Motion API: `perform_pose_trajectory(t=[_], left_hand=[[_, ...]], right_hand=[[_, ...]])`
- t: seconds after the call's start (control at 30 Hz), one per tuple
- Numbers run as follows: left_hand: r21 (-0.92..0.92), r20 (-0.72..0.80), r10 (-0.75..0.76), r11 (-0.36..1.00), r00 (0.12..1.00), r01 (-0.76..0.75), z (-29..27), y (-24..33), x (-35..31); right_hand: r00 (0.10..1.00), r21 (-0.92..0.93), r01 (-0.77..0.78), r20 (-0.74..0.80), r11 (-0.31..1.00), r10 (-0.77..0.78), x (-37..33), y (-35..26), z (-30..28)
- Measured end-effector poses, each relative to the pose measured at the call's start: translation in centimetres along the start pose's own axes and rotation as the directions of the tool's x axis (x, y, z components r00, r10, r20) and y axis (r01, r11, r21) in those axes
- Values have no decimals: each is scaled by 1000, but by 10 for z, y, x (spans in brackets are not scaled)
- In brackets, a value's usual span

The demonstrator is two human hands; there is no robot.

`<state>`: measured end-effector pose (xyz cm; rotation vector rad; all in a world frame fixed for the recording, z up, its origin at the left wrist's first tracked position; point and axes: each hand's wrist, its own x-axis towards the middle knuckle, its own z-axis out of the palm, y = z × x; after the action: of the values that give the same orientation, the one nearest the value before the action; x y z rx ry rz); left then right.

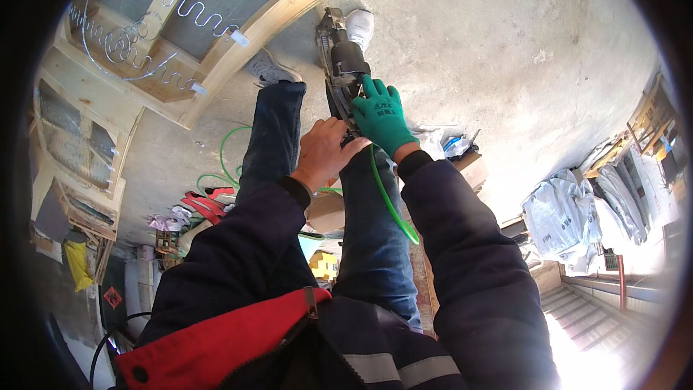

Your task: The person uses a pneumatic staple gun to attach metal springs to a wooden frame. They repeatedly position springs, fire staples, and reload the staple gun with a strip of staples from a nearby box.

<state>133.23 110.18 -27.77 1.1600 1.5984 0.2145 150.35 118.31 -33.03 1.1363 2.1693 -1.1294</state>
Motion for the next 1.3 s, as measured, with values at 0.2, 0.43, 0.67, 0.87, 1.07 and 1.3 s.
perform_pose_trajectory(t=[0.2,0.43,0.67,0.87,1.07,1.3], left_hand=[[40,57,-59,998,997,56,-6,-3,-2],[96,100,-123,989,987,114,-10,-1,-1],[100,129,-164,983,978,152,-15,-1,-2],[40,169,-207,978,964,203,-18,-5,-2],[-94,310,-348,915,885,393,-40,-13,-6],[-204,430,-440,804,789,559,-54,-33,-10]], right_hand=[[977,-100,97,199,990,-76,4,2,-10],[965,-83,115,245,990,-92,8,4,-15],[1000,204,25,-15,979,-23,12,6,-15],[831,623,-395,-72,675,552,40,31,-10],[834,691,-535,341,486,434,134,58,26],[739,770,-636,627,-53,248,167,62,44]])
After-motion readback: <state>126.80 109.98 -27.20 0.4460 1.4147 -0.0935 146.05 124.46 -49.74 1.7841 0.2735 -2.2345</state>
